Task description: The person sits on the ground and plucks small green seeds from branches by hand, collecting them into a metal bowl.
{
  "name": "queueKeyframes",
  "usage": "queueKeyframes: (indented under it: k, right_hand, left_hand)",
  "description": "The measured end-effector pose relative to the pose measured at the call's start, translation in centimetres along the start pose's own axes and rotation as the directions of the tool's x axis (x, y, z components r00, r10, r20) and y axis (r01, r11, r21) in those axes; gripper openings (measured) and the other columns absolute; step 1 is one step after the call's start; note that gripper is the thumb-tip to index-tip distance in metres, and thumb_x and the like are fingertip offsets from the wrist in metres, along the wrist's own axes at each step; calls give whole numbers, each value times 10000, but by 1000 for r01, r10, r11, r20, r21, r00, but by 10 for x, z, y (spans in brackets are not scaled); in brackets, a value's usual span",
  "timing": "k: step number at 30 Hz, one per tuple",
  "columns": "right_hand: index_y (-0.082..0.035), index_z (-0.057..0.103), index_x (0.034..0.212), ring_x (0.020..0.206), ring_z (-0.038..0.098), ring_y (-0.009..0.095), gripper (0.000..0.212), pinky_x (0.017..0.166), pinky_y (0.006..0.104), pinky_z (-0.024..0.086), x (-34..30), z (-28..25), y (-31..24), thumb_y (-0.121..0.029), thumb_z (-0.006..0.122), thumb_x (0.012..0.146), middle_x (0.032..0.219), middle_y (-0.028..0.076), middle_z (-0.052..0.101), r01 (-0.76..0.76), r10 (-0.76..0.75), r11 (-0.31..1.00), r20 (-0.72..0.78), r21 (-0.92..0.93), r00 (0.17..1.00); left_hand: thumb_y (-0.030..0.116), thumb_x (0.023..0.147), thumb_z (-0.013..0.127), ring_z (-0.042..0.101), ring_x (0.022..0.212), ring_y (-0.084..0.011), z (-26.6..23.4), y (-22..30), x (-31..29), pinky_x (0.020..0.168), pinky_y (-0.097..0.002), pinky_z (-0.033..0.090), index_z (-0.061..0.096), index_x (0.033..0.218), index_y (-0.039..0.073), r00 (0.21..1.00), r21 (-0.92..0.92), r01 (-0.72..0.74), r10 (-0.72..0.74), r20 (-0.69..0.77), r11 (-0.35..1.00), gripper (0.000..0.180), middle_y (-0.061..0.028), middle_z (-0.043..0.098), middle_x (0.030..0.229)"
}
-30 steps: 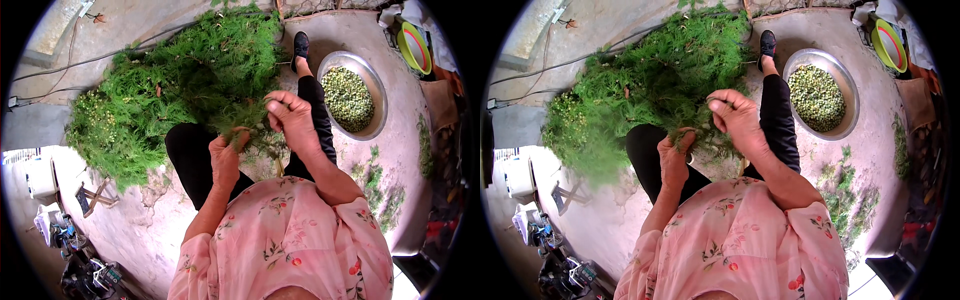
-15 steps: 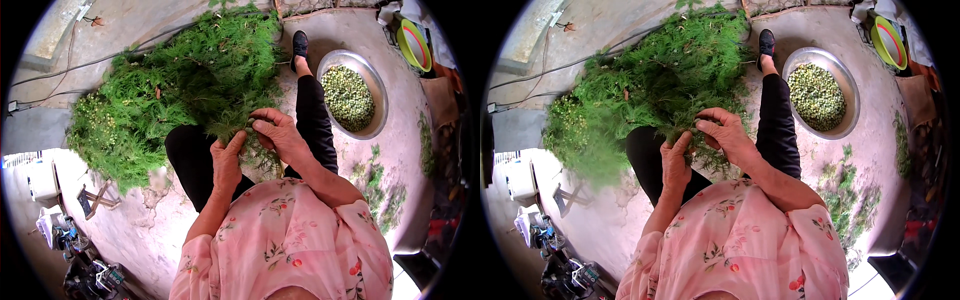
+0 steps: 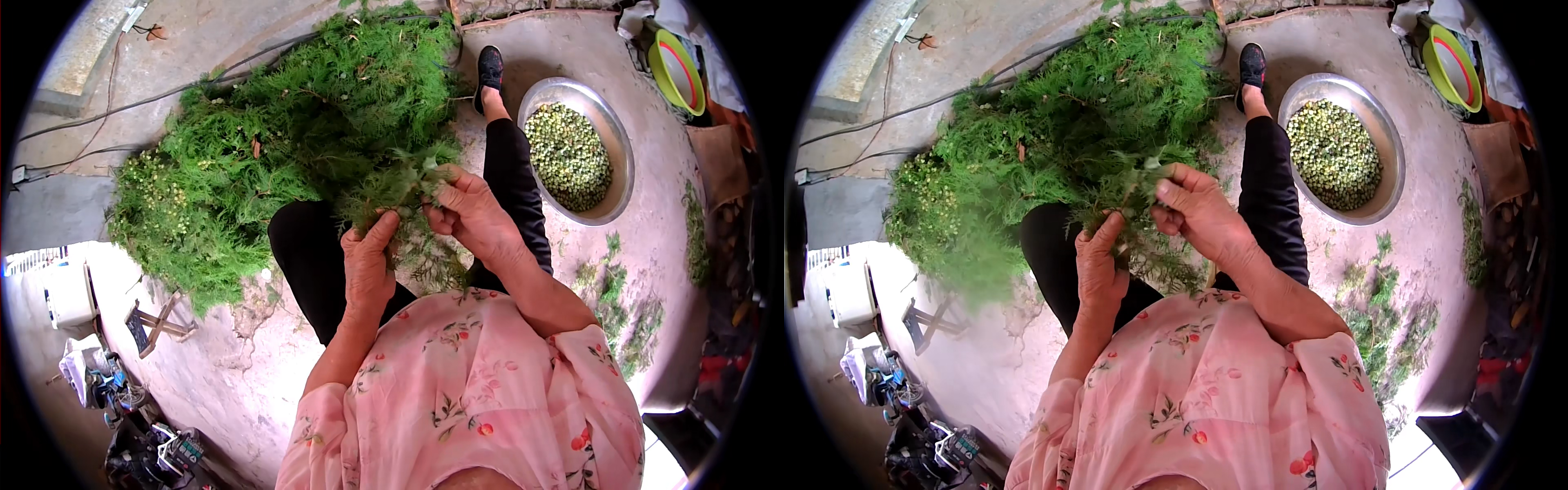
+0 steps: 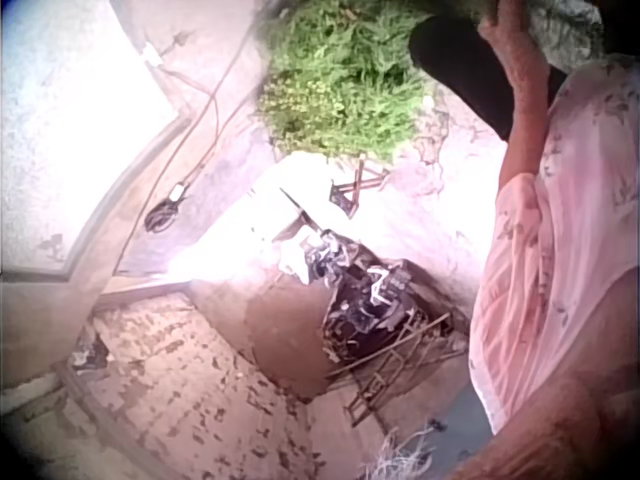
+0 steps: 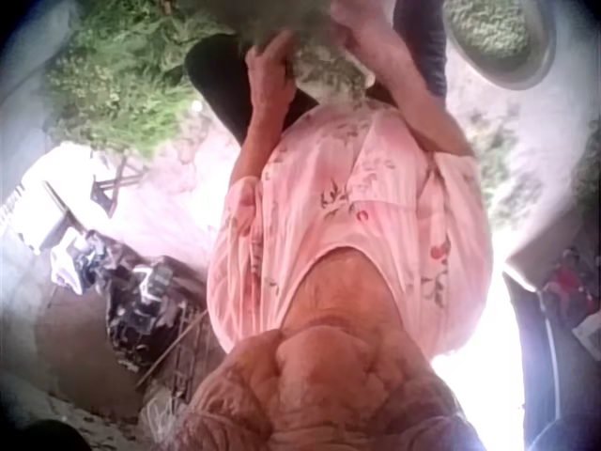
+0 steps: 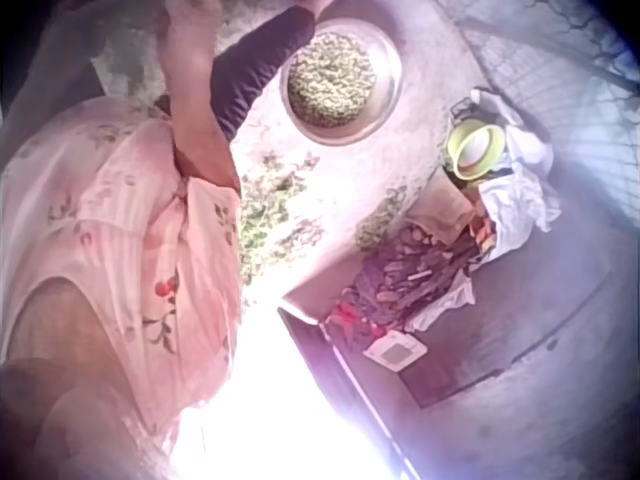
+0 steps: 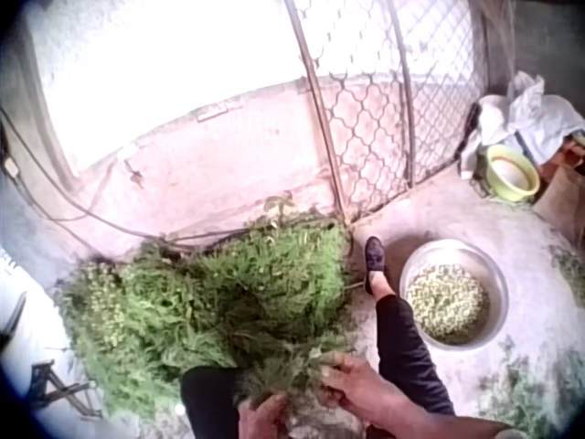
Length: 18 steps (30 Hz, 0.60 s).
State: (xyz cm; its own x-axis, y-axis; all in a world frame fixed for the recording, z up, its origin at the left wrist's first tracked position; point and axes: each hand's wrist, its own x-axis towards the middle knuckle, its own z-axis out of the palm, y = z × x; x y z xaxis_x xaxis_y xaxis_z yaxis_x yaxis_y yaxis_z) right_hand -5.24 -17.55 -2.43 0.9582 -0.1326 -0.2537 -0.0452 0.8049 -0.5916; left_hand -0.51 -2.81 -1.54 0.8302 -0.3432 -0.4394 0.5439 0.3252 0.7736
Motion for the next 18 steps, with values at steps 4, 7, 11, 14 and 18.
queueKeyframes:
  k: [4, 7, 11, 14, 18]
  right_hand:
    - [-46, 530, 943, 592, 482, 92, 90, 471, 215, 361, -5, 12, -1, -95, 512, 869, 782, 34, 532, 13, -13, 1000, -107, 4, 994]
    - [-37, 553, 919, 607, 490, 82, 82, 483, 210, 367, -7, 5, -3, -66, 540, 844, 769, 26, 541, 32, -21, 994, -102, 104, 995]
    - [-20, 578, 872, 582, 471, 62, 118, 488, 199, 368, -4, 9, 10, -103, 621, 799, 679, 0, 539, 11, -27, 969, -65, -245, 998]
    - [-21, 588, 855, 517, 447, 58, 120, 455, 188, 350, 8, 6, 29, -98, 642, 780, 659, -2, 530, 284, -303, 835, 37, -472, 952]
    - [-9, 574, 805, 520, 457, 58, 138, 412, 182, 315, 4, 2, 9, -143, 594, 826, 663, -4, 510, -67, 62, 971, -28, -231, 998]
  left_hand:
    - [113, 746, 682, 489, 575, -36, 1, -2, 7, 449, -176, 348, 617, 813, 122, 992, 31, -85, 88, -87, 996, 93, 53, 580, 718]
    - [121, 754, 677, 481, 576, -32, -2, -5, 8, 449, -175, 343, 618, 810, 117, 989, 80, -119, 125, -77, 990, 81, 56, 575, 715]
    - [112, 763, 667, 481, 584, -33, 2, -7, 3, 468, -173, 347, 619, 811, 113, 991, 88, -124, 128, -40, 988, 68, 55, 575, 716]
    - [103, 768, 658, 467, 568, -31, 5, -12, 2, 488, -168, 349, 619, 822, 95, 987, 102, -163, 163, 11, 981, 67, 50, 577, 720]
    - [102, 787, 632, 443, 531, -48, 5, -7, 2, 496, -176, 352, 612, 849, 63, 998, 142, -67, 67, 4, 988, 76, 34, 578, 715]
